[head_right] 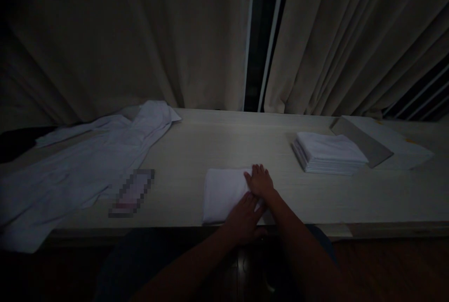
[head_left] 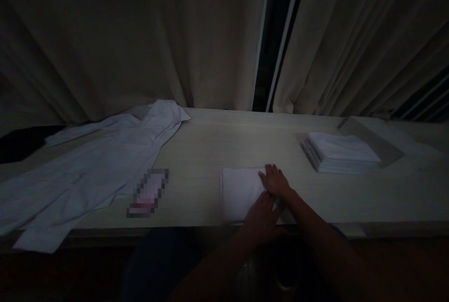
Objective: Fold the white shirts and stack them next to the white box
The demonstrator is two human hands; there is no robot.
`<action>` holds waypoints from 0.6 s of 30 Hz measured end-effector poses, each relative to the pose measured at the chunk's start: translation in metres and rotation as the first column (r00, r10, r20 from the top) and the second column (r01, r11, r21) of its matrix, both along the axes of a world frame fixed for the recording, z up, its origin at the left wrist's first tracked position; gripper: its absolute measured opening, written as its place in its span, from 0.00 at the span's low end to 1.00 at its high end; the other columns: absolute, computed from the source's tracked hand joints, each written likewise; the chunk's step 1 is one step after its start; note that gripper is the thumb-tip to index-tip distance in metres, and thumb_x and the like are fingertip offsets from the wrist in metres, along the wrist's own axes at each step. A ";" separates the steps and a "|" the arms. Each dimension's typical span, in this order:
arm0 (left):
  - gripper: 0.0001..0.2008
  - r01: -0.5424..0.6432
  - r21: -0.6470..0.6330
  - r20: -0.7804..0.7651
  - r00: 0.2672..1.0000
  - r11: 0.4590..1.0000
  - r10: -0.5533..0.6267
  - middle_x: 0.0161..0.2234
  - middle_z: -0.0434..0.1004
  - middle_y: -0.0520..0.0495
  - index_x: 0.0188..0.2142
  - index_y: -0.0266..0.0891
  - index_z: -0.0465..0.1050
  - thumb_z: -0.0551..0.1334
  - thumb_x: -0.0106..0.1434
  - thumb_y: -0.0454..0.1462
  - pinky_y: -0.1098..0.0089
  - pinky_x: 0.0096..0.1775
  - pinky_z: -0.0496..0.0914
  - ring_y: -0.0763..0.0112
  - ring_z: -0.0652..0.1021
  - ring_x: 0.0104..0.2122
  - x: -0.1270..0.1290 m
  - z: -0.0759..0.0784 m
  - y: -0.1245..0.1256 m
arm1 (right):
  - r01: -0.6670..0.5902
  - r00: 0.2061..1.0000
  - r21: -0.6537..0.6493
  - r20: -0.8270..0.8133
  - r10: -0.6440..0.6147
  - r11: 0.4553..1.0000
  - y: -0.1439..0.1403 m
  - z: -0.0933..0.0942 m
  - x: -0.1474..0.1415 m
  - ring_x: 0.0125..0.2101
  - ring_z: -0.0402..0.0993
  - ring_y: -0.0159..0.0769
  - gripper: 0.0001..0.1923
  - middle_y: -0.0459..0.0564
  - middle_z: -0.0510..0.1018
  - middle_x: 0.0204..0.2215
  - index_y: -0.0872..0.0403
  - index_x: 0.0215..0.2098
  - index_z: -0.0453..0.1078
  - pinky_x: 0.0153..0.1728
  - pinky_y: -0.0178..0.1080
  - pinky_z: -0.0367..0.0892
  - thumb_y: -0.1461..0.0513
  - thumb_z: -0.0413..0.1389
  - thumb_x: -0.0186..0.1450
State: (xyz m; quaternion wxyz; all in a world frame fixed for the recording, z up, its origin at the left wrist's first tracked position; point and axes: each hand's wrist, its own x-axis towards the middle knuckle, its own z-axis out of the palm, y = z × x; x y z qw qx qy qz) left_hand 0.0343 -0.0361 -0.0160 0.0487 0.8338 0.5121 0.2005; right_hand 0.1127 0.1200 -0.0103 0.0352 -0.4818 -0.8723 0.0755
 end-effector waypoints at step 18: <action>0.44 -0.645 0.113 0.021 0.762 0.756 0.647 0.69 0.37 0.33 0.68 0.39 0.43 0.60 0.59 0.51 0.43 0.61 0.54 0.44 0.44 0.67 -0.053 -0.024 -0.080 | -0.017 0.999 0.068 0.037 0.014 0.998 -0.017 0.024 -0.011 0.67 0.37 0.51 0.38 0.63 0.46 0.67 0.64 0.68 0.45 0.62 0.58 0.39 0.46 0.31 0.71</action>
